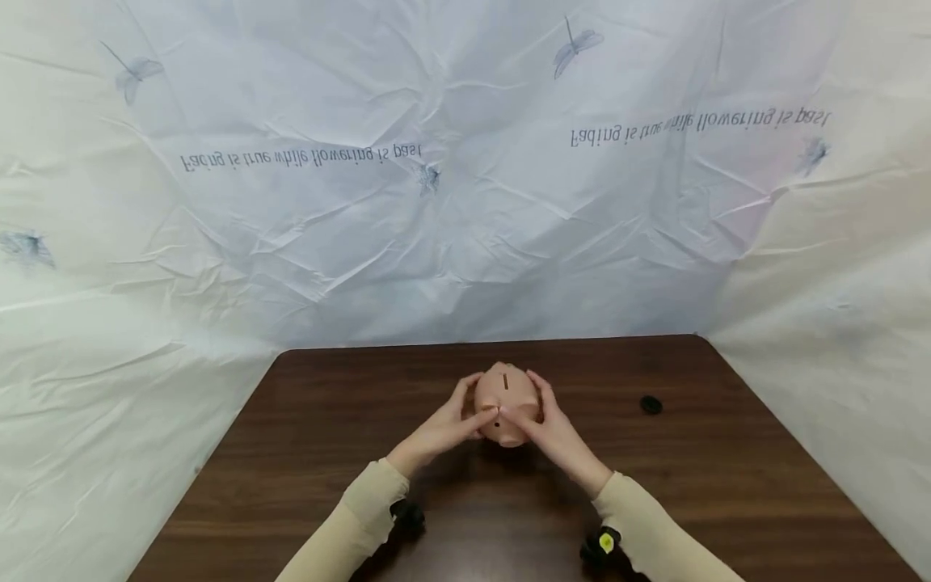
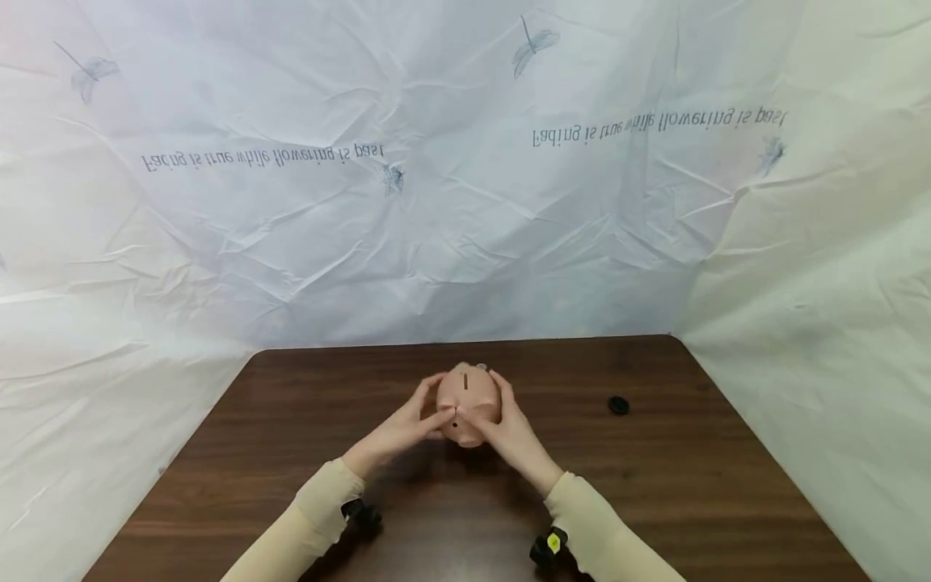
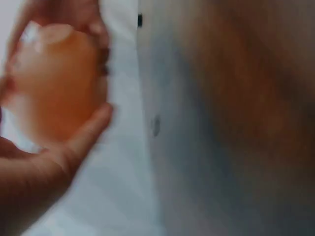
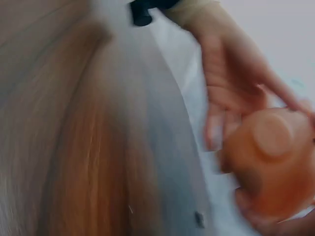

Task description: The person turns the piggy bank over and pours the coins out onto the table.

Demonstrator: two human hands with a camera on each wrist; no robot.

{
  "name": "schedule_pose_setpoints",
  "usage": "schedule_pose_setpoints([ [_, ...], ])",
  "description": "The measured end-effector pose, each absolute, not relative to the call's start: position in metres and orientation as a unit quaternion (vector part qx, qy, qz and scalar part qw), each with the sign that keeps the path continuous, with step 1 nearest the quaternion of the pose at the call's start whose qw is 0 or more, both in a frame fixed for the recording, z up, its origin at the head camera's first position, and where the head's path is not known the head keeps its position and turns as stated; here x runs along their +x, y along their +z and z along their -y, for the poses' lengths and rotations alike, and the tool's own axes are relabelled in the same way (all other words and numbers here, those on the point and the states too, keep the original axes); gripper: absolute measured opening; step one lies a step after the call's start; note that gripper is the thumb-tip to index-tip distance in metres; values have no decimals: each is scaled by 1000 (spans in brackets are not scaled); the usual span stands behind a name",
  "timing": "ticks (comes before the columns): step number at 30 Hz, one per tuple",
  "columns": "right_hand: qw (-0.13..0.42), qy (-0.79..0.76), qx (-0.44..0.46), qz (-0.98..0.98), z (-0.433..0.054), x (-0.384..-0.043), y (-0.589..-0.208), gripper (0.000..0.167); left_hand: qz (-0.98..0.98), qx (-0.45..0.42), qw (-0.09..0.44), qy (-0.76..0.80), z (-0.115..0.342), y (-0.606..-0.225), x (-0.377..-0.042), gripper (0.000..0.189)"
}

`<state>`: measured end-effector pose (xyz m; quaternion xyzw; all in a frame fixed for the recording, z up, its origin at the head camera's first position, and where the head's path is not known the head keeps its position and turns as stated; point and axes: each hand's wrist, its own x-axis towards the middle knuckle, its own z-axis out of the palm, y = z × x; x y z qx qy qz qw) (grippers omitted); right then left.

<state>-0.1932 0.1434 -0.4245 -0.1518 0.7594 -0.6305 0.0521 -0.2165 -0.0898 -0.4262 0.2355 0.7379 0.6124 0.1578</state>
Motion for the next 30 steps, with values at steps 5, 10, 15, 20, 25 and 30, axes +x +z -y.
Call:
schedule_pose_setpoints([
  [5, -93, -621, -350, -695, -144, -185, -411, 106, -707, 417, 2, 571, 102, -389, -209, 94],
  [10, 1, -655, -273, -705, -145, -193, -405, 103, -737, 373, 21, 563, 100, -388, -213, 91],
  [15, 164, -648, -114, -735, -149, -199, -412, 94, -792, 216, 127, 558, 90, -414, -214, 83],
  [20, 61, -624, -212, -749, -154, -190, -399, 98, -792, 321, -8, 519, 90, -409, -206, 89],
  [25, -58, -590, -335, -732, -156, -184, -390, 112, -733, 429, -131, 512, 94, -398, -204, 96],
  [30, 122, -619, -160, -759, -159, -195, -407, 94, -799, 280, 64, 528, 86, -420, -208, 87],
])
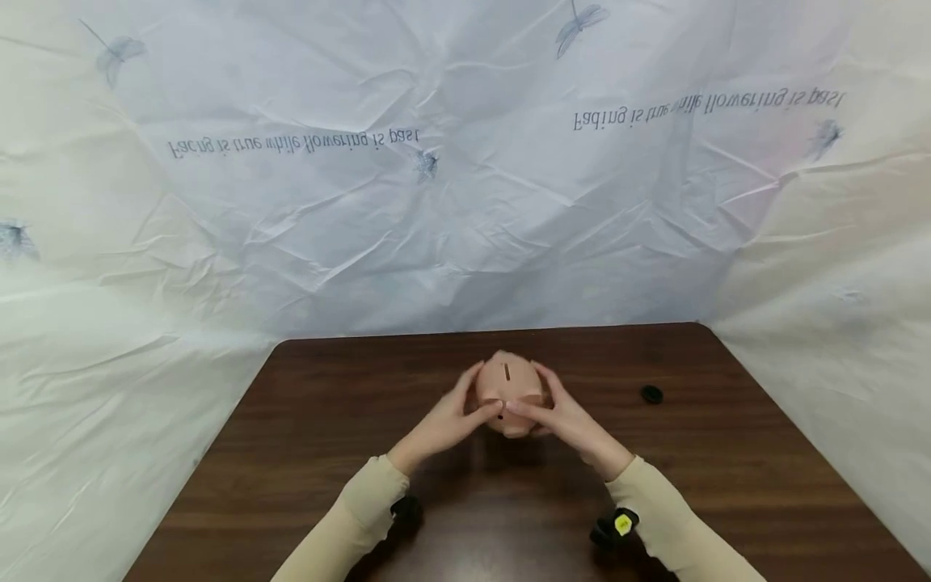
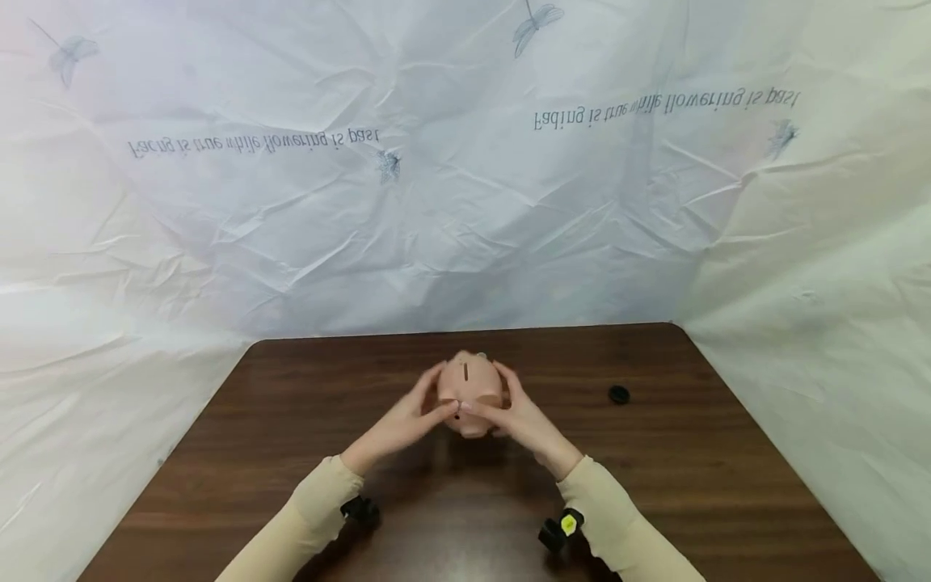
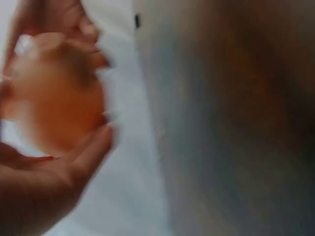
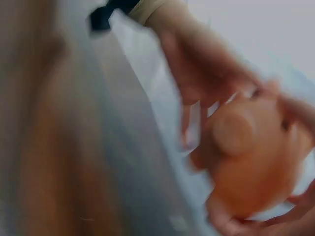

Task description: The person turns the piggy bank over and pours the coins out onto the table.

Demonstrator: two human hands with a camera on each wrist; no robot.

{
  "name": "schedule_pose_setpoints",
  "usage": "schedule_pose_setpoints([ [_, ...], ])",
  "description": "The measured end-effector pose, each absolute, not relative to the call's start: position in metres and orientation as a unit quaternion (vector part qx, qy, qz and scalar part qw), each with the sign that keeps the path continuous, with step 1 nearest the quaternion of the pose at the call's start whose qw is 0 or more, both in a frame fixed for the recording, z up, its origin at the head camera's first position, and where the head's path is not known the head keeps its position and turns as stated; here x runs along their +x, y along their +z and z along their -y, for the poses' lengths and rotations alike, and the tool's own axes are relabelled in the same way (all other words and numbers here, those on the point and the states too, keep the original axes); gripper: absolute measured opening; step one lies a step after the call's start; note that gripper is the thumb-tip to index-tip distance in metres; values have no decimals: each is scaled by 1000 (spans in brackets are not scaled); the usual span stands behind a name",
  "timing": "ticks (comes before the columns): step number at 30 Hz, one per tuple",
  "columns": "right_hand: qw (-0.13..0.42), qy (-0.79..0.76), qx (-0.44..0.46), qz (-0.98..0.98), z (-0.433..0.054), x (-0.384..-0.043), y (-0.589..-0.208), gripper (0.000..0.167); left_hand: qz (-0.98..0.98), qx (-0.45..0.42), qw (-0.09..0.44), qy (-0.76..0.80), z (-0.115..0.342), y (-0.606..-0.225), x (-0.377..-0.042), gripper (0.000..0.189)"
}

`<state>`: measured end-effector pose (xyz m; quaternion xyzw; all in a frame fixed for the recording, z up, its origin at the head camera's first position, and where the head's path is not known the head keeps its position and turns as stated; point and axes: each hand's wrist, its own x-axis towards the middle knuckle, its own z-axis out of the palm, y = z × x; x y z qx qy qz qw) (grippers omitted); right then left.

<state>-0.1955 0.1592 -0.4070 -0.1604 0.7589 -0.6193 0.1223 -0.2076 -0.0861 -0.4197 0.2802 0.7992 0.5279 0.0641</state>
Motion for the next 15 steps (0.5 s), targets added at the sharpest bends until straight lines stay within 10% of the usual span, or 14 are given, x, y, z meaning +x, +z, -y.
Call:
schedule_pose_setpoints([
  [4, 178, -603, -101, -771, -159, -198, -415, 96, -813, 223, 137, 521, 84, -428, -208, 87],
  [11, 10, -651, -299, -697, -158, -190, -399, 107, -752, 381, -106, 527, 84, -390, -194, 94],
  [15, 55, -656, -251, -710, -157, -199, -409, 95, -761, 334, -51, 553, 81, -403, -200, 86],
])
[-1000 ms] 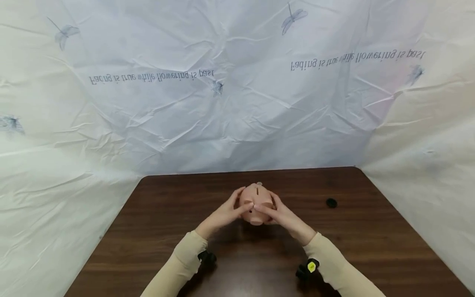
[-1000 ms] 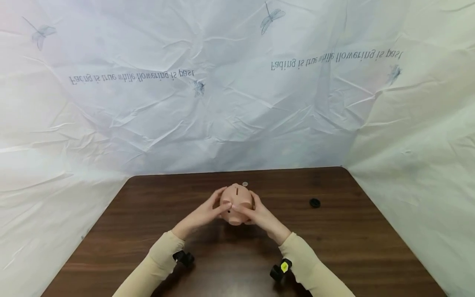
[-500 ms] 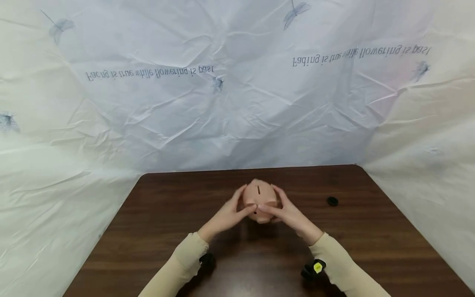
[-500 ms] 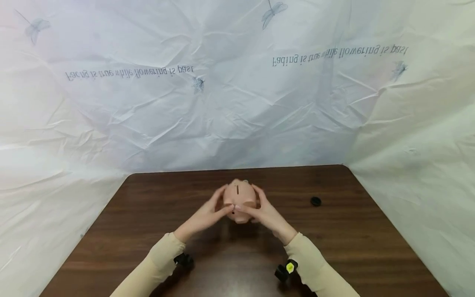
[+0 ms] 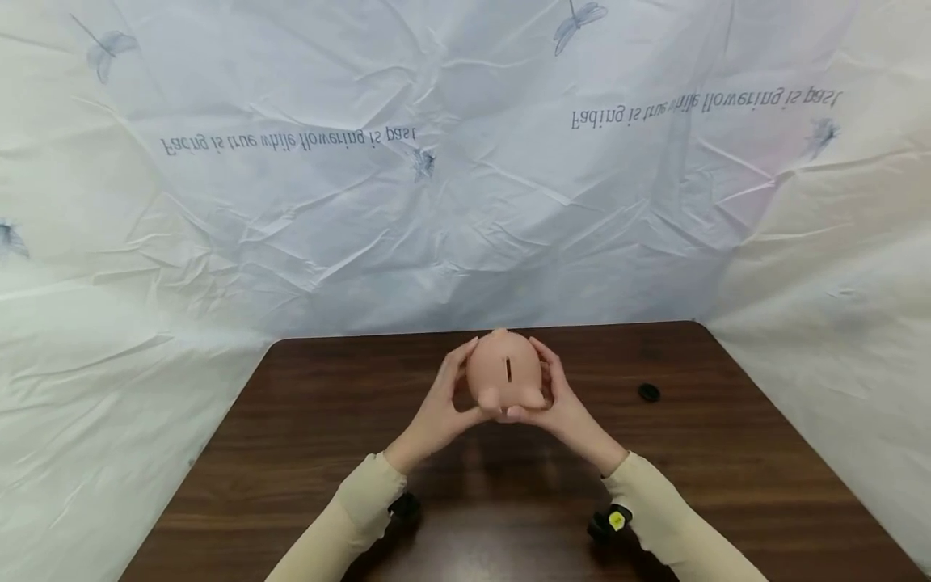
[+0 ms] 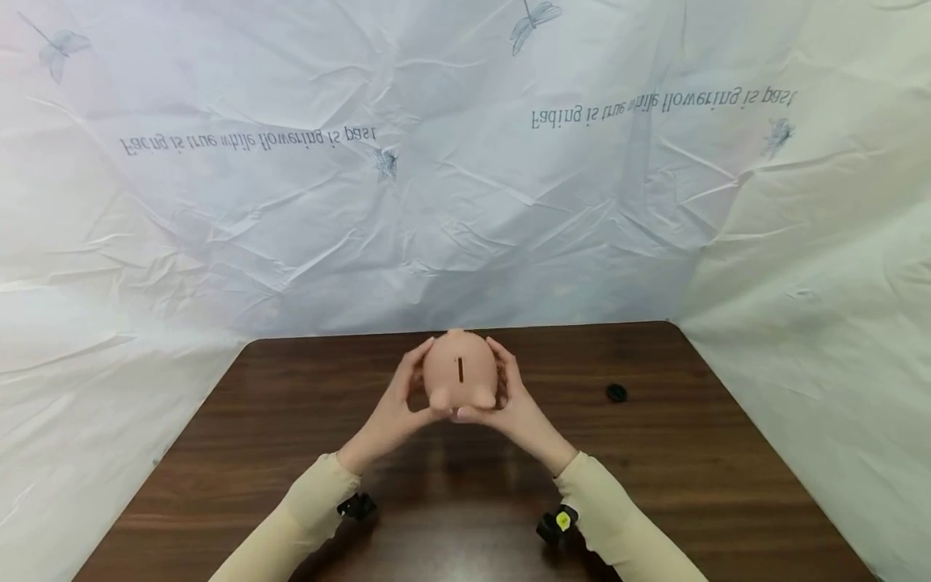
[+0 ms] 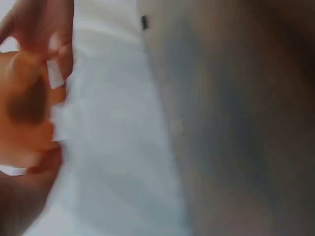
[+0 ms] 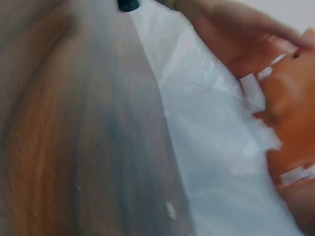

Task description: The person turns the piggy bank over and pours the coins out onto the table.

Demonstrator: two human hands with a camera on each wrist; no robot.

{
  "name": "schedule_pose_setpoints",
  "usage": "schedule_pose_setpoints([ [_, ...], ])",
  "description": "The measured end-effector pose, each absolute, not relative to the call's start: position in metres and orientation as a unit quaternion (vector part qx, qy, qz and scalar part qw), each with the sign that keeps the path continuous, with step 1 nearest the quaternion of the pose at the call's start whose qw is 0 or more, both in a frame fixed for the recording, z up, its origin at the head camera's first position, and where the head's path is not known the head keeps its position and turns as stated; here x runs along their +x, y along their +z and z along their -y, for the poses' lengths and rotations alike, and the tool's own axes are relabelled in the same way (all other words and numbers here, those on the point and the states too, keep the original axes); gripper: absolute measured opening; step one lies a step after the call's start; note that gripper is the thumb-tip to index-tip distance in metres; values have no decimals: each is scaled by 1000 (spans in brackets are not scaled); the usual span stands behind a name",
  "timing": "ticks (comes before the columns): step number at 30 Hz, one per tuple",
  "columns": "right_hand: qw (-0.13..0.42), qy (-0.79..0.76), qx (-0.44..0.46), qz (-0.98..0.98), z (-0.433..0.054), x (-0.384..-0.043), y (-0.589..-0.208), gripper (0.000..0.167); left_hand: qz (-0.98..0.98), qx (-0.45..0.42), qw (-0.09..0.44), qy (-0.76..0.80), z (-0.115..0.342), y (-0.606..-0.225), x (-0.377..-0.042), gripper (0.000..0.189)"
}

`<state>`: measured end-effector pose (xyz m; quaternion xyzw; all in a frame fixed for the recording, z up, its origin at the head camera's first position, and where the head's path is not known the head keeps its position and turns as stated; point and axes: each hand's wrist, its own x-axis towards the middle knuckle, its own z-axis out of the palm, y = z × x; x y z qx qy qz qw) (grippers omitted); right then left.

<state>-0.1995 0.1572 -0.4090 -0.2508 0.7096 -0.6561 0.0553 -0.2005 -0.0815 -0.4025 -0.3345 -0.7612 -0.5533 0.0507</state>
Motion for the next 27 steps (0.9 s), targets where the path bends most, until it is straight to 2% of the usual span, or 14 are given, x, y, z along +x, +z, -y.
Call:
schedule_pose_setpoints([
  [3, 140, -614, -143, -764, -156, -204, -421, 85, 778, -212, -91, -584, 81, -427, -209, 83],
  [5, 179, -583, -104, -786, -155, -203, -426, 86, 783, -165, -149, -581, 81, -434, -209, 85],
  [16, 226, -589, -81, -772, -149, -202, -429, 93, 786, -134, -199, -570, 88, -434, -213, 86],
  [19, 169, -623, -134, -752, -149, -198, -422, 87, 798, -199, -133, -553, 91, -423, -209, 86],
  [23, -24, -614, -323, -720, -155, -192, -400, 106, 758, -390, 51, -521, 96, -391, -202, 95],
  [25, -104, -587, -397, -698, -158, -190, -391, 115, 720, -463, 111, -505, 96, -379, -201, 100],
  [26, -119, -580, -408, -695, -160, -191, -388, 116, 713, -479, 131, -495, 95, -377, -202, 100],
  [27, -109, -583, -407, -694, -161, -192, -387, 115, 714, -479, 134, -493, 94, -378, -202, 100],
])
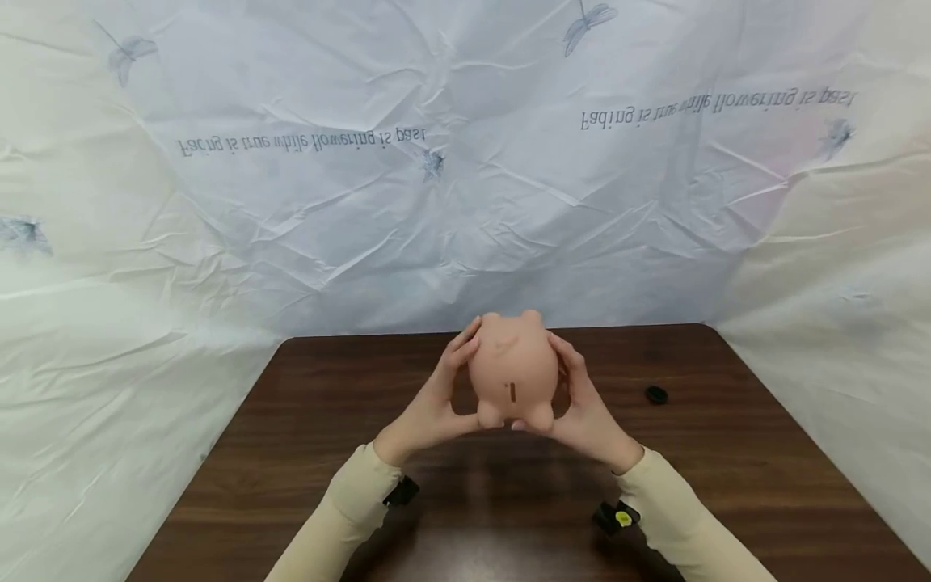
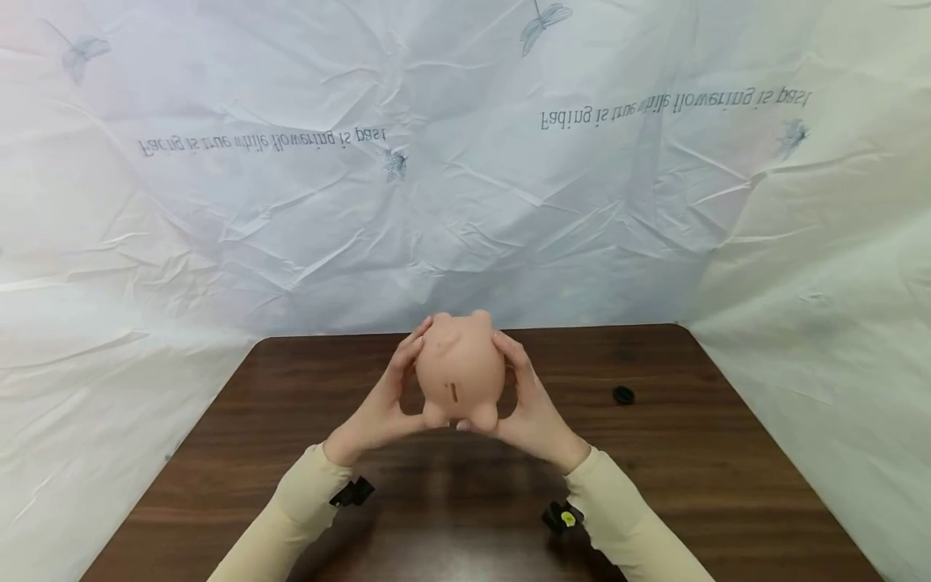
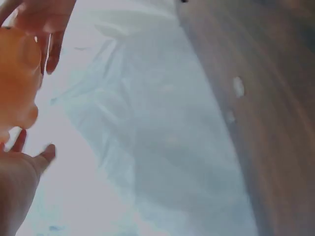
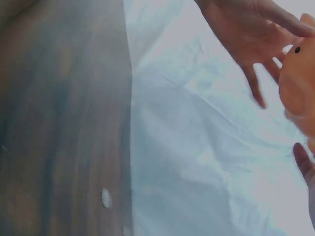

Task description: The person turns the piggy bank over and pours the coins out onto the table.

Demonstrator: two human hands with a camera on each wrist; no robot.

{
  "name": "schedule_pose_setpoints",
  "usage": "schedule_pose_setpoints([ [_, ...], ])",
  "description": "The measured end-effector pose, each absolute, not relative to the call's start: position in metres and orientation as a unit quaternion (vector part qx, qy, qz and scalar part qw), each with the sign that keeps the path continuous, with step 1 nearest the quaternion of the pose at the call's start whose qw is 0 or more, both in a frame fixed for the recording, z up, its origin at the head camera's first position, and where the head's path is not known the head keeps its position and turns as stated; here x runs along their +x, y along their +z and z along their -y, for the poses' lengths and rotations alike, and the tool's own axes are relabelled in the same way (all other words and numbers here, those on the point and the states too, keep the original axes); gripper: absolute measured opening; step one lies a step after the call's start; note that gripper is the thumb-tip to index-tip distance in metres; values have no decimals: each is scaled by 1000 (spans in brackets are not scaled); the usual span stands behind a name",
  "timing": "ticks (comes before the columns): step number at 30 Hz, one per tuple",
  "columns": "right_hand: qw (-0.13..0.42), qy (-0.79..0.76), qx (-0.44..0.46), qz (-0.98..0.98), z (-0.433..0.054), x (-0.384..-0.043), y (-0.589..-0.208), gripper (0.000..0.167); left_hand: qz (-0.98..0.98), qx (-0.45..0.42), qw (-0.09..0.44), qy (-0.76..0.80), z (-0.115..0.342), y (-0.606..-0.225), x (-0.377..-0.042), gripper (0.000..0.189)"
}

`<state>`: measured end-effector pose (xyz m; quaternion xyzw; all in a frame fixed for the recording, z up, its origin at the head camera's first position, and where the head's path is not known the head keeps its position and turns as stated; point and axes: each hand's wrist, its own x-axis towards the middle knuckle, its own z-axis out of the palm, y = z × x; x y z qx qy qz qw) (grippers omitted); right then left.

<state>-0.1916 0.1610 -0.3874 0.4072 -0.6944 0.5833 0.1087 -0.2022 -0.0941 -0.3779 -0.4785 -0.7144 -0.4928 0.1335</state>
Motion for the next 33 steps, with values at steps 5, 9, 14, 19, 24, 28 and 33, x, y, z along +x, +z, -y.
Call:
schedule_pose_setpoints([
  [5, -105, 627, 214, 742, -159, -199, -407, 93, 776, -298, -45, -554, 86, -416, -203, 88],
  [9, -200, 600, 112, 767, -157, -203, -421, 92, 778, -179, -153, -583, 82, -435, -202, 83],
  [14, -209, 624, 113, 745, -158, -208, -419, 89, 774, -159, -149, -595, 81, -426, -207, 81],
  [19, -281, 640, 128, 703, -155, -205, -425, 75, 763, -131, -204, -600, 81, -418, -208, 82],
  [24, -335, 654, 132, 665, -149, -202, -433, 90, 778, -115, -229, -573, 83, -410, -211, 85],
  [28, -348, 669, 127, 644, -148, -204, -434, 99, 799, -123, -239, -539, 85, -397, -216, 80],
  [33, -364, 692, 124, 610, -148, -205, -432, 100, 830, -147, -227, -488, 82, -381, -225, 76],
])
